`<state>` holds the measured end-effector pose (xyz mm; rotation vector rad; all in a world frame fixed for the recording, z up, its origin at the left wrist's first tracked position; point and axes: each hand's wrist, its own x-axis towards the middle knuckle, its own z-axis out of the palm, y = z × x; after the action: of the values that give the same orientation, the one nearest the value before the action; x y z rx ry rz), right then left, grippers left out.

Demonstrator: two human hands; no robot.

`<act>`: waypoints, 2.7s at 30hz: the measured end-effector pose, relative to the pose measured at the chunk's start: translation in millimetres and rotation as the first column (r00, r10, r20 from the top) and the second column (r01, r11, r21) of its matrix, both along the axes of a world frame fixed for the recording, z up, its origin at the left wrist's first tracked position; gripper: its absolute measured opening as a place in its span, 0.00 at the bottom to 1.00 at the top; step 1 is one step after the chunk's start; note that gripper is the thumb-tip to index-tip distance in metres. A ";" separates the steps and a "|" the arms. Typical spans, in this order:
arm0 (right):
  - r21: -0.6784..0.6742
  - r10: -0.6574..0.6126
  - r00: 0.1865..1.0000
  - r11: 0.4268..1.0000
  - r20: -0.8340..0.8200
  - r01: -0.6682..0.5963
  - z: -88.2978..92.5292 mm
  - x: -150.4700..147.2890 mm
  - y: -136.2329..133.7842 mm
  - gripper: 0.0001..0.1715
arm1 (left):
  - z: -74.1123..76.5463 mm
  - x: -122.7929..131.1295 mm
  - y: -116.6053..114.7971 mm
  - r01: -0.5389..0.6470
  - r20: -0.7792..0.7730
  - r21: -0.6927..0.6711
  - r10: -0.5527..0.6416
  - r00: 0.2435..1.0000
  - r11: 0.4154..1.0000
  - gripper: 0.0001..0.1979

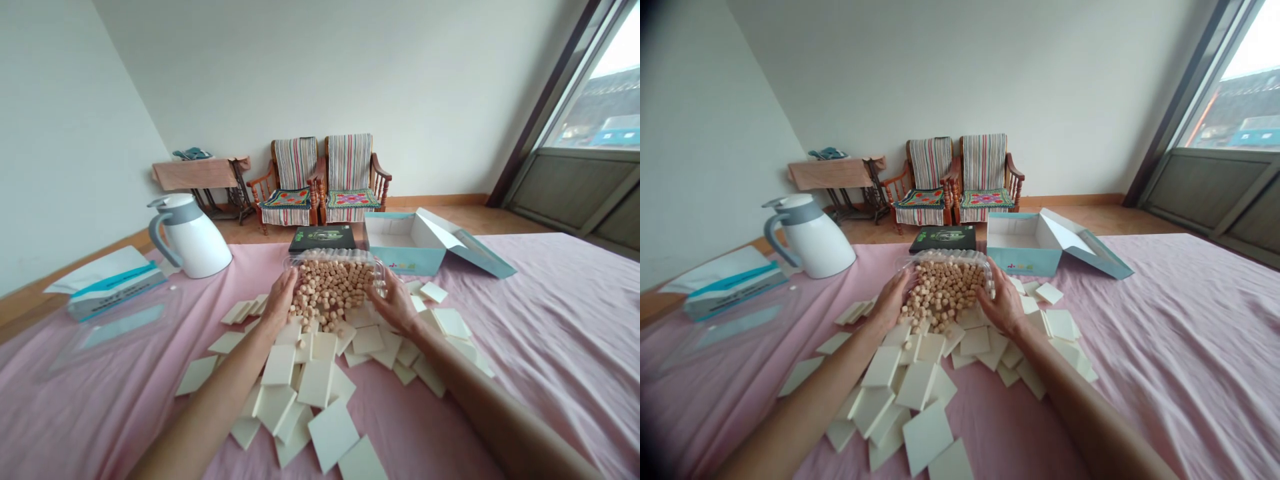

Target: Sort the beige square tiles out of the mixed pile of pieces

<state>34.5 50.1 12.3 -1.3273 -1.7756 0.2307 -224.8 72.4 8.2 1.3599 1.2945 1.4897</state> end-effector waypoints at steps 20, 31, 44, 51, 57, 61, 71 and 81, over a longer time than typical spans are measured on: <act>-0.018 -0.151 0.985 0.988 0.084 0.153 9.5 -3.5 -10.5 0.31 | 6.8 -0.1 -8.4 0.047 0.071 0.076 -0.052 0.996 0.996 0.28; 0.064 -0.130 0.990 0.990 0.048 0.127 -8.1 1.2 -1.6 0.35 | 3.4 -2.1 -4.9 0.087 0.061 0.107 -0.093 0.994 0.990 0.26; -0.016 -0.154 0.987 0.988 0.032 0.155 -1.3 0.0 -1.9 0.33 | 59.4 75.1 -157.2 0.901 -0.937 0.231 -0.166 0.307 0.367 0.22; -0.050 -0.141 0.990 0.989 0.009 0.141 3.2 0.4 -4.1 0.33 | 13.8 96.7 -192.5 0.974 -0.997 0.035 0.070 0.020 0.224 0.14; -0.059 -0.142 0.990 0.988 0.009 0.142 1.6 0.3 -3.0 0.34 | 29.9 95.4 -168.3 0.902 -0.999 0.001 0.036 -0.016 0.432 0.09; -0.029 -0.118 0.993 0.993 -0.011 0.118 2.0 1.5 -3.7 0.35 | 23.3 95.5 -145.4 0.784 -0.998 0.022 0.062 -0.021 0.620 0.05; 0.069 -0.148 0.987 0.986 -0.062 0.152 4.8 6.6 -2.9 0.37 | 18.3 92.8 -132.4 0.666 -0.995 0.089 0.102 0.020 0.740 0.03; 0.158 -0.128 0.989 0.978 -0.076 0.139 10.6 3.9 -8.2 0.40 | 18.3 93.0 -132.7 0.617 -0.988 0.150 0.096 0.121 0.773 0.04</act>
<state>38.4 41.8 22.9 -1.2999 -1.6074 0.0521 -131.8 -60.2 26.4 3.1433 1.0778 0.4674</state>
